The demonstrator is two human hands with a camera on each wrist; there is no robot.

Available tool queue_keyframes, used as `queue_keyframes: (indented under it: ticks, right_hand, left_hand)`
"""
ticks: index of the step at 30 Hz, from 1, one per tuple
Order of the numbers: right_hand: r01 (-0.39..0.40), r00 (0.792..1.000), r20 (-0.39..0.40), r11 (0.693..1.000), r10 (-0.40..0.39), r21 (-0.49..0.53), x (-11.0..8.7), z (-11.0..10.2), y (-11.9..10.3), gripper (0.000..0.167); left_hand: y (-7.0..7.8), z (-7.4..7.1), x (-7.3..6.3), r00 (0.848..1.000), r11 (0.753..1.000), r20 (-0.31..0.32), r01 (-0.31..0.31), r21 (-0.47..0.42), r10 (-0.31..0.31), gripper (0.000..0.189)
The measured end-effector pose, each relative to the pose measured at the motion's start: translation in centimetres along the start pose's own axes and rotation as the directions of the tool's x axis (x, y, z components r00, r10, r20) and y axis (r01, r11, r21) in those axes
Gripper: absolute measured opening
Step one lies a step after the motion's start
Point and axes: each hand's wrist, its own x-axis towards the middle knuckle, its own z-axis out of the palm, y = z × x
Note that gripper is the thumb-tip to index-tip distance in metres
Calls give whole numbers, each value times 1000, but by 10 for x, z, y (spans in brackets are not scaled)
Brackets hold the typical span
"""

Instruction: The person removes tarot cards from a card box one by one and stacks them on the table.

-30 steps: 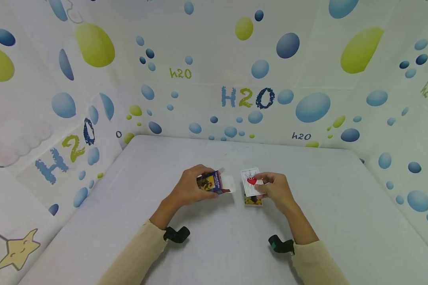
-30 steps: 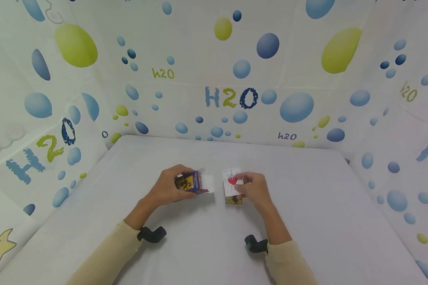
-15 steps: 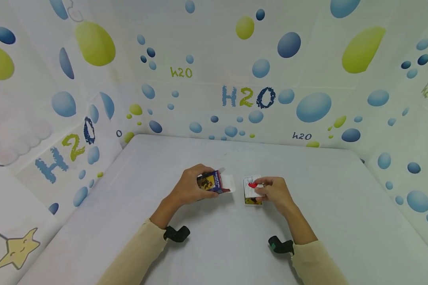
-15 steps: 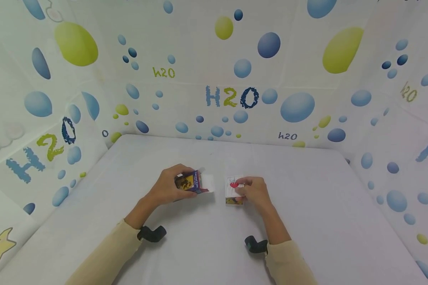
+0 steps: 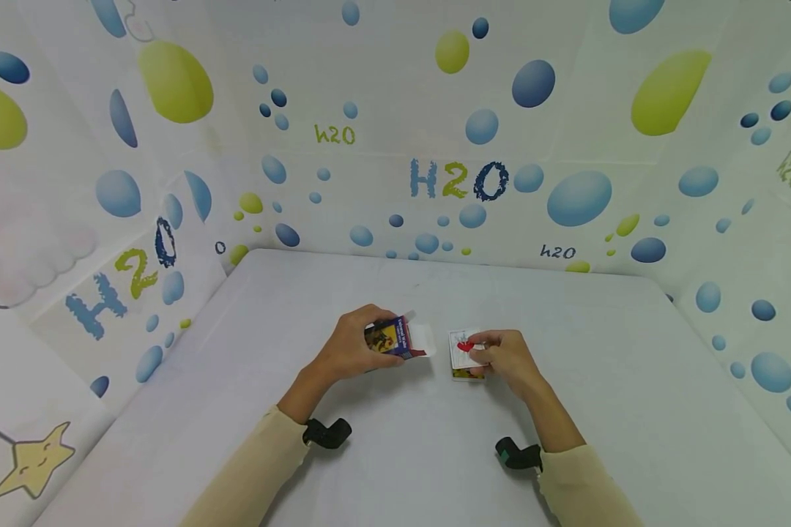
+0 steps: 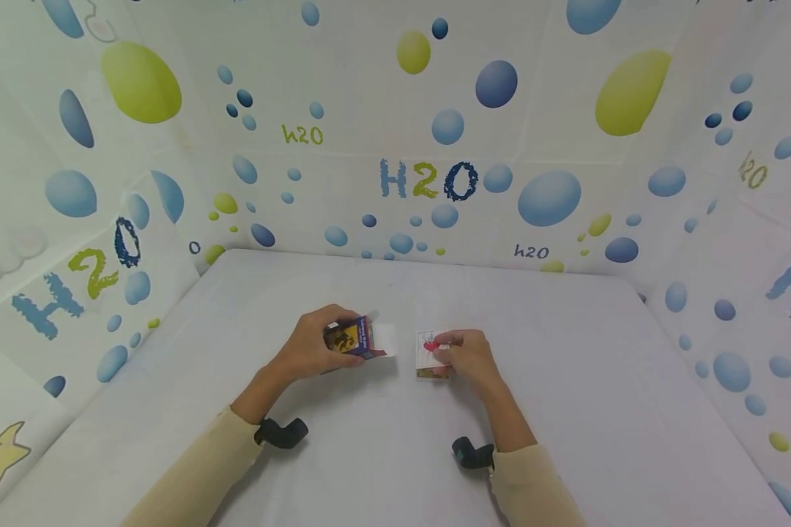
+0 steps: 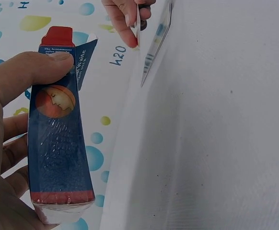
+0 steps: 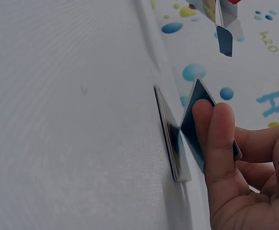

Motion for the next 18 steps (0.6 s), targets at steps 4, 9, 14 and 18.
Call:
queue_keyframes:
  ticks: [4,9,14,18]
  right_hand:
    - [-4,1000,3,1000,4,-14,1,0,2,29]
    - [-15,1000,7,999,16,-31,1,-1,4,30]
    - [-28,999,18,999,28,-40,3,0,5,32]
    - [-29,999,14,997,30,-67,3,2,7,33]
  left_hand:
    - [-1,1,0,1000,1000,2,-2,2,2,69]
    - [-2,2,1,1000,1000,1,-1,9,1,69]
    - [-2,2,1,1000,1000,4,4,6,-4,69]
    - [-2,2,1,1000,1000,8,8,9,-9,69]
